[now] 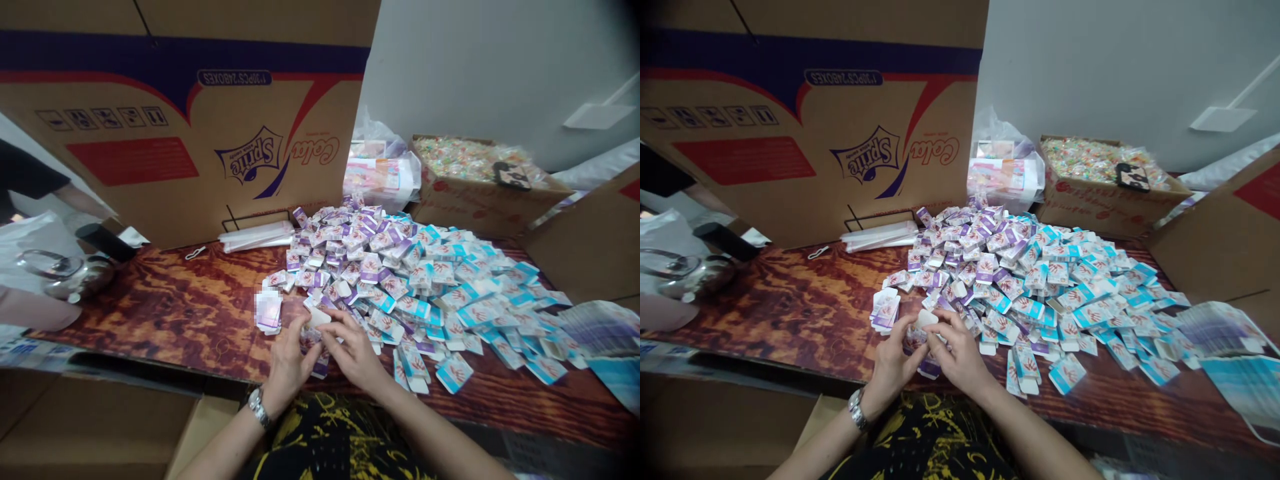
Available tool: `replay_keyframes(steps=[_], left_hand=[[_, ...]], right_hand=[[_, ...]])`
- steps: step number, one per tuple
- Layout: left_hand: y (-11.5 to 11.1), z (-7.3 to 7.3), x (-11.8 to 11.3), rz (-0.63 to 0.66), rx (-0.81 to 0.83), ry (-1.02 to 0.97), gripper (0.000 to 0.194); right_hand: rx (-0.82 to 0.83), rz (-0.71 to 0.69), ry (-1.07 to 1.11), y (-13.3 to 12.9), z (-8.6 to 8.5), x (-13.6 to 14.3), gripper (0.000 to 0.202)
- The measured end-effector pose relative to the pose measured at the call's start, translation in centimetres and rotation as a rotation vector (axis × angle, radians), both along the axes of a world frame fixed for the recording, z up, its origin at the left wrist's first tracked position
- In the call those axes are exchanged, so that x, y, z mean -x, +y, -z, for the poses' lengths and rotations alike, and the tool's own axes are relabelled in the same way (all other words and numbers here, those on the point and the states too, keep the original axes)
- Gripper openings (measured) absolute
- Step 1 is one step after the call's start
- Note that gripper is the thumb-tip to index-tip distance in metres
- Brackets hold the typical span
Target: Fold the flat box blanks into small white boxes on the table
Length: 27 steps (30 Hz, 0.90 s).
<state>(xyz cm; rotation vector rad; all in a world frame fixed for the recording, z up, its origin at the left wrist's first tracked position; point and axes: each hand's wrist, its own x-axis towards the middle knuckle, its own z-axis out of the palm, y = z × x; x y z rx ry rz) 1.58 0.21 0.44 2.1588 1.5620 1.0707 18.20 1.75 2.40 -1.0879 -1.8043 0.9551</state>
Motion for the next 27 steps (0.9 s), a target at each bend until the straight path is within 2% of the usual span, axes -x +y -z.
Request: replay_keyframes(steps=[2, 5, 7, 10, 14, 17, 21, 24, 25, 27], left_hand=[[0.0, 0.1, 0.1, 0.053, -0.028, 0.041, 0.038], [-0.1, 0.0, 0.1, 0.11, -0.052, 0.095, 0.035], [-0.2, -0.2, 0.0, 0.121, -0.047, 0.114, 0.036], [-0.3, -0.3, -0.2, 0.085, -0.013, 0.123, 0.046], [-0.2, -0.2, -0.5, 0.056, -0.036, 0.175, 0.059], [0.0, 0.2, -0.6, 0.059, -0.019, 0.172, 0.063], [0.2, 0.1, -0.8, 0.058, 0.046, 0.121, 0.065], [0.3, -1.2, -0.8, 0.078, 0.093, 0.089, 0.066], [0.4, -1.8, -0.7, 0.08, 0.091, 0.074, 0.069], [0.5, -2.6, -0.3, 0.053, 0.065, 0.033, 0.076]], right_hand=[[0.167, -0.013, 0.111, 0.3, -0.3, 0.0, 0.023], [0.402, 0.044, 0.305, 1.0, -1.0, 0.2, 0.027], [0.493, 0.034, 0.36, 1.4, -1.4, 0.4, 0.025], [0.455, 0.025, 0.25, 1.6, -1.9, 0.5, 0.022], [0.162, 0.105, 0.017, 0.9, -2.3, 0.6, 0.017], [0.056, 0.027, 0.023, 0.0, -2.1, 0.8, 0.023], [0.103, -0.039, 0.04, -0.6, -1.2, 0.9, 0.029], [0.237, -0.062, 0.088, 0.8, -1.0, 0.6, 0.026], [0.293, -0.021, 0.161, 1.6, -1.2, 0.4, 0.028], [0.38, 0.147, 0.414, 3.3, -1.6, -0.1, 0.042]])
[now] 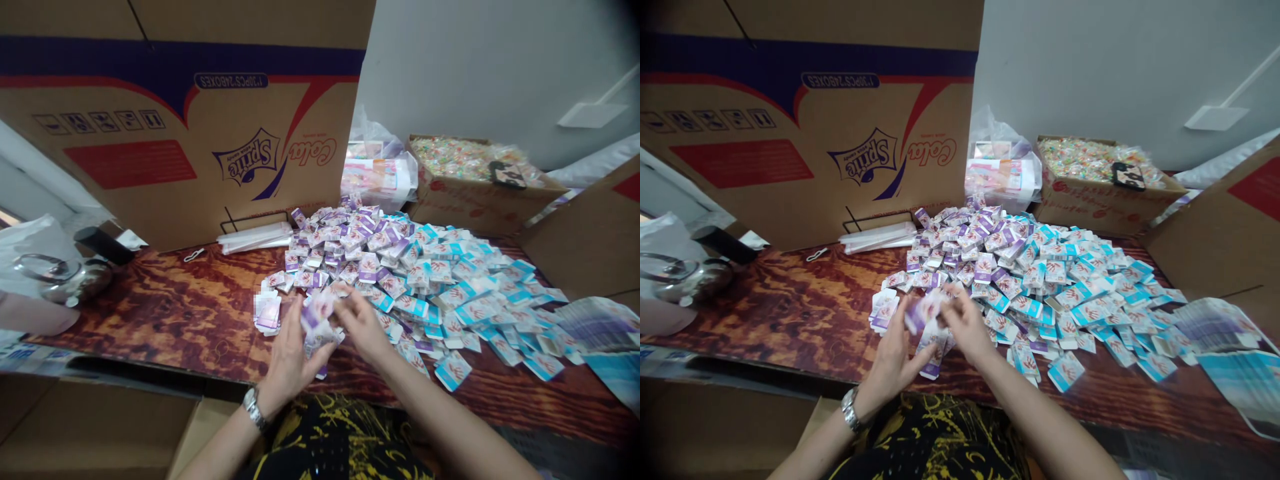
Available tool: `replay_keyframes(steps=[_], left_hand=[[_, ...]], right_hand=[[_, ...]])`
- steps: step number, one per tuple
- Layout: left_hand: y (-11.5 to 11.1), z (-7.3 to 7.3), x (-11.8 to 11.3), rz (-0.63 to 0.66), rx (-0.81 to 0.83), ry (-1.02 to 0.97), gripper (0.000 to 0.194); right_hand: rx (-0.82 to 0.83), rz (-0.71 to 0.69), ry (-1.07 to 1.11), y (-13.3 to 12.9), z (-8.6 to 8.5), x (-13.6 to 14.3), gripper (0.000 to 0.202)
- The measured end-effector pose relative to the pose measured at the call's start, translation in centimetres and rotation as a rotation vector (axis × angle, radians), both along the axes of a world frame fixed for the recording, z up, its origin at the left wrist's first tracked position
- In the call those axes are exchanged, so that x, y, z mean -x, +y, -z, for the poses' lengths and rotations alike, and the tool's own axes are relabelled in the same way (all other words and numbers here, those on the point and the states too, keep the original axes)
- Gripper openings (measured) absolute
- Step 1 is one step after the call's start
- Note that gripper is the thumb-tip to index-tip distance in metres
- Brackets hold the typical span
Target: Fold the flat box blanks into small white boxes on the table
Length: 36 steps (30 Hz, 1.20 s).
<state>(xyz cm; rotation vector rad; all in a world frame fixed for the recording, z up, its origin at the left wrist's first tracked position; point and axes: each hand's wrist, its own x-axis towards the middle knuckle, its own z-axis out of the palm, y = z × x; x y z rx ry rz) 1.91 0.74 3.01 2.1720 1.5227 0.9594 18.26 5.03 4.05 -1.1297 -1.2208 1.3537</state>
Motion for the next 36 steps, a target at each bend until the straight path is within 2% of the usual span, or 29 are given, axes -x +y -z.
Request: replay_keyframes(steps=[2, 3, 4, 6, 8, 9, 11, 13, 16, 19, 22, 25, 27, 29, 31, 33, 36], left_hand=[[0.1, 0.0, 0.6, -0.058, -0.037, -0.023, 0.074], [0.0, 0.5, 0.8, -0.075, -0.042, -0.013, 0.069], [-0.1, 1.1, 1.1, -0.081, -0.036, 0.013, 0.063], [-0.5, 2.7, 1.4, -0.032, 0.031, 0.117, 0.058], [-0.9, 4.3, 1.4, 0.036, 0.141, 0.233, 0.062], [-1.1, 4.9, 1.3, 0.056, 0.191, 0.282, 0.065], [-1.4, 5.7, 1.2, 0.072, 0.266, 0.354, 0.068], [-1.5, 6.2, 1.0, 0.062, 0.292, 0.391, 0.067], [-1.5, 6.5, 0.9, 0.047, 0.271, 0.415, 0.063], [-1.8, 6.3, 0.6, 0.028, 0.202, 0.421, 0.061], [-1.8, 5.7, 0.3, -0.004, 0.142, 0.38, 0.066], [-1.3, 4.7, 0.2, -0.012, 0.108, 0.27, 0.06], [-0.9, 4.0, 0.3, -0.013, 0.118, 0.154, 0.048], [-0.7, 3.4, 0.3, -0.043, 0.148, 0.031, 0.04], [-0.6, 2.8, 0.3, -0.089, 0.143, -0.063, 0.043], [-0.7, 2.5, 0.2, -0.107, 0.083, -0.114, 0.05], [-0.9, 2.6, 0.2, -0.081, 0.008, -0.105, 0.047]], right_hand=[[0.055, 0.204, 0.204, 1.3, -0.3, -0.5, 0.059], [0.058, 0.249, 0.228, 1.5, -0.3, -0.7, 0.063], [0.046, 0.23, 0.176, 1.4, 0.0, -0.8, 0.062], [-0.032, 0.046, -0.127, 0.5, 1.3, -1.0, 0.05], [-0.163, -0.177, -0.553, -1.2, 3.1, -0.8, 0.033], [-0.219, -0.244, -0.745, -2.0, 4.1, -0.7, 0.03], [-0.287, -0.291, -1.02, -3.4, 5.7, -0.3, 0.033], [-0.311, -0.281, -1.135, -4.1, 6.8, 0.1, 0.036], [-0.33, -0.211, -1.1, -4.2, 7.4, 0.5, 0.026], [-0.295, -0.079, -0.924, -3.9, 6.9, 1.1, 0.009], [-0.205, 0.002, -0.706, -3.5, 5.7, 1.9, 0.011], [-0.149, -0.037, -0.541, -3.1, 4.0, 2.2, 0.014], [-0.213, -0.076, -0.48, -3.1, 2.8, 1.9, 0.012], [-0.332, -0.046, -0.478, -3.3, 2.0, 1.3, 0.021], [-0.464, 0.001, -0.526, -3.5, 1.8, 0.7, 0.028], [-0.569, -0.004, -0.58, -3.8, 1.9, 0.2, 0.027], [-0.562, -0.087, -0.55, -3.9, 2.1, -0.1, 0.025]])
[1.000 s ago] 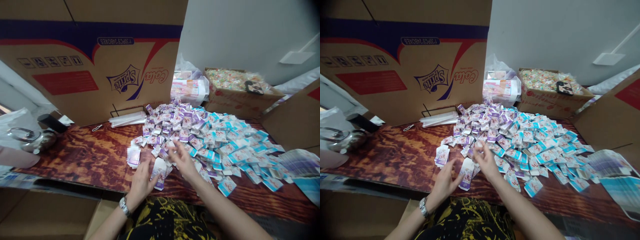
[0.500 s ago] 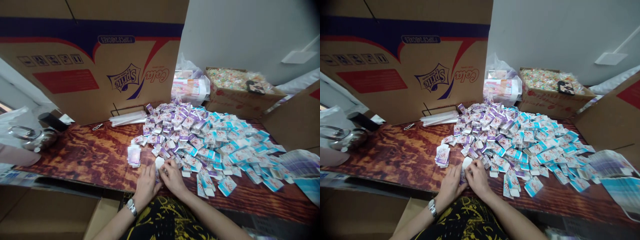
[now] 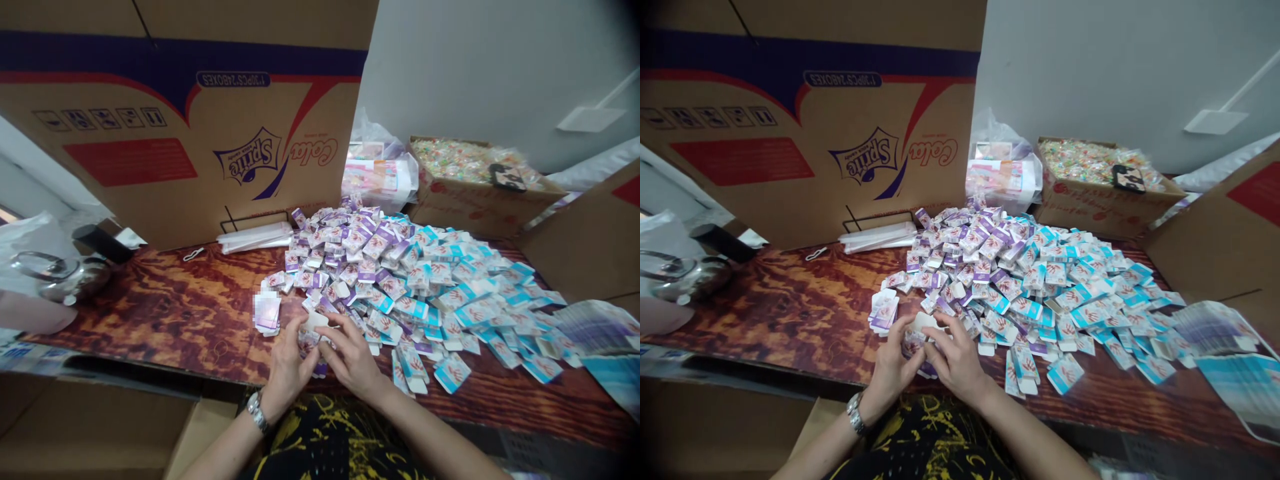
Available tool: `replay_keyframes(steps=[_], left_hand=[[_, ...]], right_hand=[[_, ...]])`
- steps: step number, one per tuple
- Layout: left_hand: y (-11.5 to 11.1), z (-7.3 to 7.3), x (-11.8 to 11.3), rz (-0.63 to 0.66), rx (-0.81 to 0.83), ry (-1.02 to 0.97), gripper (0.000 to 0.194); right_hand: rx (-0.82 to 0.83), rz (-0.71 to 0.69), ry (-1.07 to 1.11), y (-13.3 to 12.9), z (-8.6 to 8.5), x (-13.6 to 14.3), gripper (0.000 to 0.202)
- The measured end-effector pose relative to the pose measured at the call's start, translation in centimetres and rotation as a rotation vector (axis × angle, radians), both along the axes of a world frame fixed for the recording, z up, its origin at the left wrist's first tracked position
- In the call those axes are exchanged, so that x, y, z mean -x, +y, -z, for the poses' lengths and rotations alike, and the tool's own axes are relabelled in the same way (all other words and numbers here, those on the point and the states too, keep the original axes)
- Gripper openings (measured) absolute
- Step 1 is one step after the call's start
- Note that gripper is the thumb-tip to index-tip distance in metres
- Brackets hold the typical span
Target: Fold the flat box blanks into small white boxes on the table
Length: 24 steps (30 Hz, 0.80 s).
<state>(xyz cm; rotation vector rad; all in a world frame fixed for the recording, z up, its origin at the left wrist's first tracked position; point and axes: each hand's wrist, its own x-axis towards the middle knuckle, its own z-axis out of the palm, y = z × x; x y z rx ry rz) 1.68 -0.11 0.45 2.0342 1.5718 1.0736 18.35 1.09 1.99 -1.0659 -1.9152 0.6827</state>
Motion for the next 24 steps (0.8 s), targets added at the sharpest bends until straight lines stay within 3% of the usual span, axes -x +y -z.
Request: replay_keyframes(steps=[4, 8, 12, 16, 21, 24], left_hand=[[-0.1, 0.4, 0.3, 0.103, -0.034, 0.076, 0.033], [0.0, 0.5, 0.4, 0.174, -0.093, 0.166, 0.036], [0.1, 0.2, 0.2, 0.169, -0.101, 0.202, 0.041], [0.0, -0.1, -0.1, 0.154, -0.05, 0.192, 0.045], [0.1, 0.0, -0.3, 0.131, -0.034, 0.219, 0.059], [0.2, 0.1, -0.5, 0.14, -0.027, 0.229, 0.06]], right_hand=[[0.344, -0.054, 0.243, 0.6, -0.6, 0.2, 0.024], [0.68, -0.047, 0.54, 1.4, -1.3, 0.7, 0.025], [0.826, -0.088, 0.631, 1.9, -1.8, 0.8, 0.024], [0.736, -0.028, 0.466, 2.0, -2.2, 0.7, 0.023], [0.316, 0.073, 0.123, 1.1, -2.6, 0.9, 0.016], [0.205, 0.02, 0.087, 0.1, -2.4, 1.3, 0.026]])
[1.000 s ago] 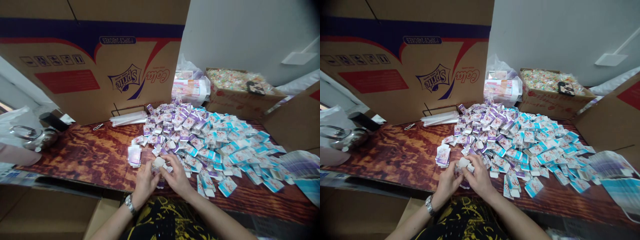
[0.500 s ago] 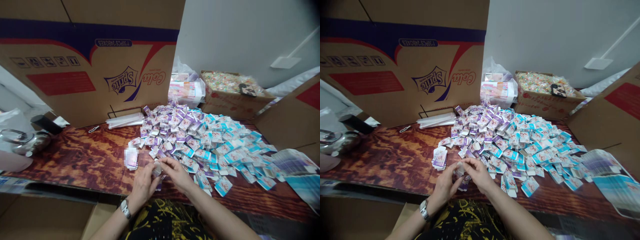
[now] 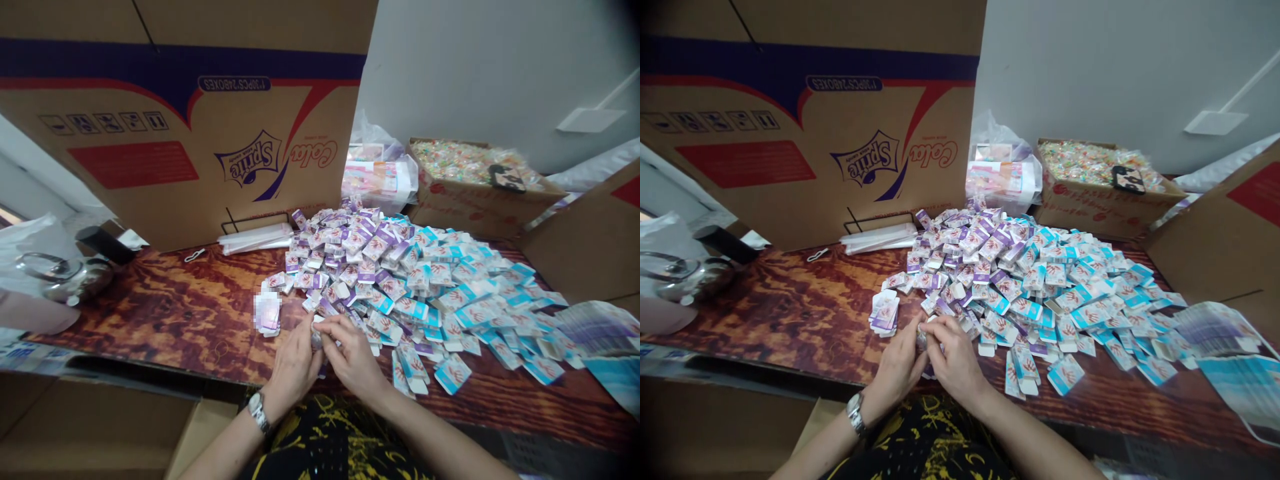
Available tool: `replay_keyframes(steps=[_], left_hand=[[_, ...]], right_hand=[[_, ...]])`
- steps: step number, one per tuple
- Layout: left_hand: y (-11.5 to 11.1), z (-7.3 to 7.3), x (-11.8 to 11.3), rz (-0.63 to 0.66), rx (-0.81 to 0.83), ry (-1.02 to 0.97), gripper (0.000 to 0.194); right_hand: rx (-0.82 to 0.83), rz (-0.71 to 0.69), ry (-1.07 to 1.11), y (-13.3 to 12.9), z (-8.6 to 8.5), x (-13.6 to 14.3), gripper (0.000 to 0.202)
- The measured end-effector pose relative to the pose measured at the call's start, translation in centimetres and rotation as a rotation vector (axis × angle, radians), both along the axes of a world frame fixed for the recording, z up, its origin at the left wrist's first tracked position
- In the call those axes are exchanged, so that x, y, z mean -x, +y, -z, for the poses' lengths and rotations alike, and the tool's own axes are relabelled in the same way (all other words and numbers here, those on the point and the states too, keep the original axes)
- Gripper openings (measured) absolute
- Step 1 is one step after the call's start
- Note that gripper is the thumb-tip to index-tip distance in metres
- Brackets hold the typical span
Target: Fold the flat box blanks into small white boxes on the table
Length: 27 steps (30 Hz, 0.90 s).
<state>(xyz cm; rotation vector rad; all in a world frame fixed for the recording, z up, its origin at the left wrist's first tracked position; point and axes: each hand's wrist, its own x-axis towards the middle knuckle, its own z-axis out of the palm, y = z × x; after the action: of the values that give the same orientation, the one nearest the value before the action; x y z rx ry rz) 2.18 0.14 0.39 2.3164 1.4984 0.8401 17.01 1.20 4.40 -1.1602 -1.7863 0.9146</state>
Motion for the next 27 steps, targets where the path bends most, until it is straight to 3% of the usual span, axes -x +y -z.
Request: replay_keyframes(steps=[7, 11, 14, 17, 19, 23, 25, 27], left_hand=[[0.0, 0.3, -0.7, -0.07, 0.166, -0.124, 0.066], [0.4, -1.1, -0.4, -0.027, 0.206, -0.184, 0.076], [0.7, -1.9, 0.6, -0.047, 0.155, -0.181, 0.085], [0.5, -0.9, 1.7, -0.086, 0.107, -0.097, 0.072], [0.0, 0.8, 2.0, -0.07, 0.124, 0.016, 0.069], [-1.0, 4.1, 1.5, -0.028, 0.23, 0.236, 0.073], [-1.1, 4.8, 1.2, -0.04, 0.271, 0.303, 0.068], [-1.0, 5.1, 1.0, -0.053, 0.286, 0.345, 0.063]], right_hand=[[0.125, -0.148, 0.083, -0.7, 1.6, 0.3, 0.037], [0.197, -0.161, 0.133, 1.3, 0.7, -0.4, 0.034], [0.275, 0.082, 0.402, 4.0, -0.7, -1.5, 0.044], [0.298, 0.36, 0.689, 5.8, -0.7, -2.6, 0.062], [0.276, 0.342, 0.539, 5.4, 0.6, -2.9, 0.058], [0.11, -0.046, -0.288, 1.9, 5.0, -2.1, 0.033], [0.049, -0.061, -0.582, 0.4, 6.8, -1.4, 0.034], [0.031, -0.004, -0.688, -0.4, 7.9, -0.7, 0.036]])
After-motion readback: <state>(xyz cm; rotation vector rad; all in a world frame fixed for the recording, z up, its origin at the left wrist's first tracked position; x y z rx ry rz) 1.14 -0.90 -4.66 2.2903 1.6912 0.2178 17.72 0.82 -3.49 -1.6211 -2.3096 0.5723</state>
